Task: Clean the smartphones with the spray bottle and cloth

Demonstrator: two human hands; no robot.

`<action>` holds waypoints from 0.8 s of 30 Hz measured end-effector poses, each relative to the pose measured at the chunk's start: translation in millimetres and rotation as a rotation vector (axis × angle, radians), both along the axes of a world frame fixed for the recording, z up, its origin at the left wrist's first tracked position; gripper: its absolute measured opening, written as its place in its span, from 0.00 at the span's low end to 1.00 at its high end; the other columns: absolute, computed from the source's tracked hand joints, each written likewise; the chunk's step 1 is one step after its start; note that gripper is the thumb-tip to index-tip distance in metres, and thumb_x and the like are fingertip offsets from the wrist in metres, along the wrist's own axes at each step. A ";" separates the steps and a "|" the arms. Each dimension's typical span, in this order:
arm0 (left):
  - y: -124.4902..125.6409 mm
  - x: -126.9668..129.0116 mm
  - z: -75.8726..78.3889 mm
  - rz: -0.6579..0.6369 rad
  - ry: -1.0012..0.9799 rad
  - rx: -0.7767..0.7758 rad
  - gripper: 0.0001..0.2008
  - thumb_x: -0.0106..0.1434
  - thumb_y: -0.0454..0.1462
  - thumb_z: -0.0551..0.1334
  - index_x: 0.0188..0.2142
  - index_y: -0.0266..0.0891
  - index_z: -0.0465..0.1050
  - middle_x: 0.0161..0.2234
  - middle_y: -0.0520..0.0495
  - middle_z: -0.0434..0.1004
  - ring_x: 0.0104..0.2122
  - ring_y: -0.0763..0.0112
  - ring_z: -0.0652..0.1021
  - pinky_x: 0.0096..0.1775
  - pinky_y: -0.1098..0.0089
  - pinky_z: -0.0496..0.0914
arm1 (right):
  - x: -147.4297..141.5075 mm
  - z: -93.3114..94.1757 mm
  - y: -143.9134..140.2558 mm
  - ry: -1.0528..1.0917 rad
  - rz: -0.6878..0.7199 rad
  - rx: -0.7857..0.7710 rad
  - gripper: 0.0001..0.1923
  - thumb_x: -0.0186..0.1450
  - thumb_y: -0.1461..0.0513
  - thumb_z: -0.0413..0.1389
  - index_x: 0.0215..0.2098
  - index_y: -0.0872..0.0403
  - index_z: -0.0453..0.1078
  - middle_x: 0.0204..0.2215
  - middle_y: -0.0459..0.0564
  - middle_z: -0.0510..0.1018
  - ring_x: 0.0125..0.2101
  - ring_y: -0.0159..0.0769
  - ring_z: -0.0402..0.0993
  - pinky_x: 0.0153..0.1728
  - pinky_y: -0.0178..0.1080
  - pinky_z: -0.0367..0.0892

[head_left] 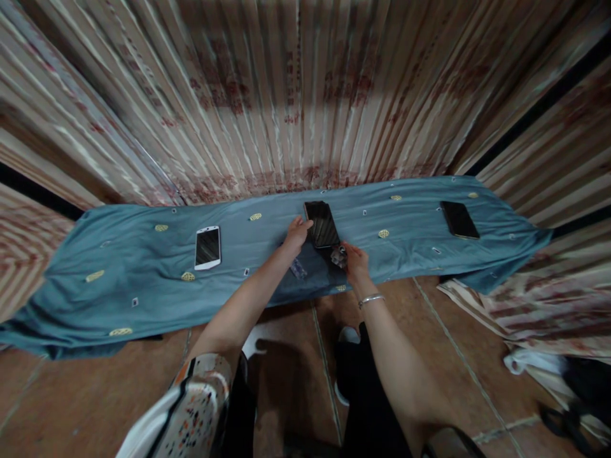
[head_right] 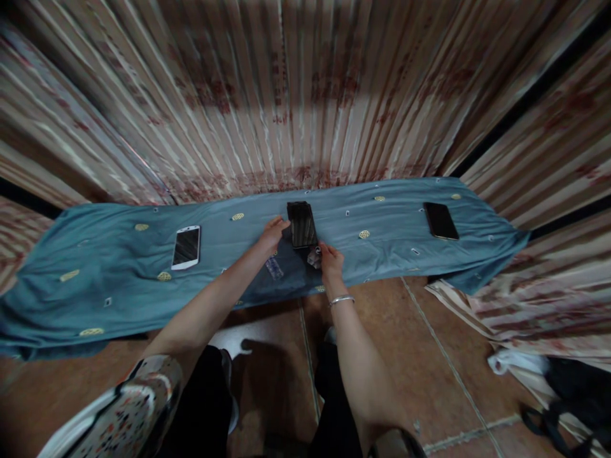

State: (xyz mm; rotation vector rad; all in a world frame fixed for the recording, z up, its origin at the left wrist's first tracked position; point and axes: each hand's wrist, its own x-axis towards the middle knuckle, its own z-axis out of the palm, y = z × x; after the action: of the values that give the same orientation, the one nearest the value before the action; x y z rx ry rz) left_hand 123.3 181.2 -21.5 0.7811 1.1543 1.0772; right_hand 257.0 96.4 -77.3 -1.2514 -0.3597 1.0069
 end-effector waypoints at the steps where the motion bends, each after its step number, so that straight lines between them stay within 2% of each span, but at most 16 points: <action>1: -6.5 -6.3 1.6 0.027 0.009 0.006 0.10 0.55 0.30 0.67 0.35 0.42 0.71 0.51 0.44 0.77 0.56 0.64 0.72 0.47 0.70 0.66 | 0.7 1.7 -2.2 -0.003 0.005 -0.001 0.15 0.52 0.54 0.67 0.21 0.53 0.70 0.16 0.41 0.75 0.15 0.27 0.69 0.17 0.31 0.66; 4: -31.4 -30.0 6.7 0.075 0.022 0.017 0.12 0.55 0.29 0.66 0.39 0.41 0.73 0.54 0.43 0.76 0.55 0.65 0.74 0.50 0.69 0.66 | 3.7 9.5 -10.0 -0.013 0.007 0.001 0.15 0.52 0.53 0.67 0.21 0.54 0.70 0.17 0.43 0.77 0.15 0.26 0.69 0.16 0.30 0.65; 10: -91.9 -75.8 7.2 0.108 -0.065 0.092 0.15 0.53 0.31 0.67 0.42 0.41 0.76 0.48 0.46 0.80 0.49 0.68 0.77 0.49 0.70 0.67 | -1.9 36.3 -31.2 -0.042 -0.005 0.049 0.15 0.50 0.53 0.69 0.26 0.54 0.75 0.22 0.44 0.80 0.19 0.27 0.71 0.19 0.30 0.65; 14: -124.0 -84.0 1.2 0.058 -0.101 -0.010 0.15 0.51 0.32 0.70 0.40 0.43 0.78 0.43 0.46 0.82 0.45 0.67 0.79 0.46 0.69 0.68 | -34.2 48.9 -45.6 0.010 0.155 0.122 0.21 0.49 0.53 0.70 0.40 0.51 0.77 0.32 0.46 0.84 0.28 0.31 0.77 0.26 0.32 0.69; 18: -138.7 -85.0 -2.5 0.037 -0.216 -0.116 0.13 0.50 0.39 0.73 0.37 0.43 0.78 0.41 0.46 0.82 0.44 0.66 0.79 0.43 0.68 0.68 | -77.4 48.6 -49.8 0.102 0.371 0.099 0.23 0.43 0.60 0.71 0.39 0.50 0.77 0.32 0.44 0.84 0.31 0.33 0.78 0.32 0.34 0.72; 21: -141.0 -89.8 -2.0 0.004 -0.364 -0.200 0.13 0.52 0.45 0.72 0.33 0.42 0.77 0.36 0.48 0.80 0.38 0.68 0.78 0.42 0.67 0.69 | -104.2 43.6 -45.7 0.125 0.463 0.098 0.17 0.48 0.57 0.69 0.36 0.50 0.77 0.32 0.45 0.84 0.34 0.35 0.78 0.35 0.35 0.72; 24: -141.8 -97.5 -0.2 0.003 -0.470 -0.260 0.13 0.52 0.46 0.72 0.30 0.42 0.76 0.30 0.49 0.77 0.33 0.70 0.76 0.43 0.65 0.71 | -123.5 38.8 -40.4 0.062 0.486 0.082 0.13 0.54 0.54 0.66 0.35 0.50 0.77 0.31 0.45 0.83 0.33 0.36 0.78 0.37 0.37 0.72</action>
State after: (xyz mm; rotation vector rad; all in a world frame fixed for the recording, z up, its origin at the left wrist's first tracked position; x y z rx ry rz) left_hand 25.8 39.4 -21.8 0.2978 0.8673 1.0179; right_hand 133.5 56.0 -38.5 -1.0764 -0.6708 1.4237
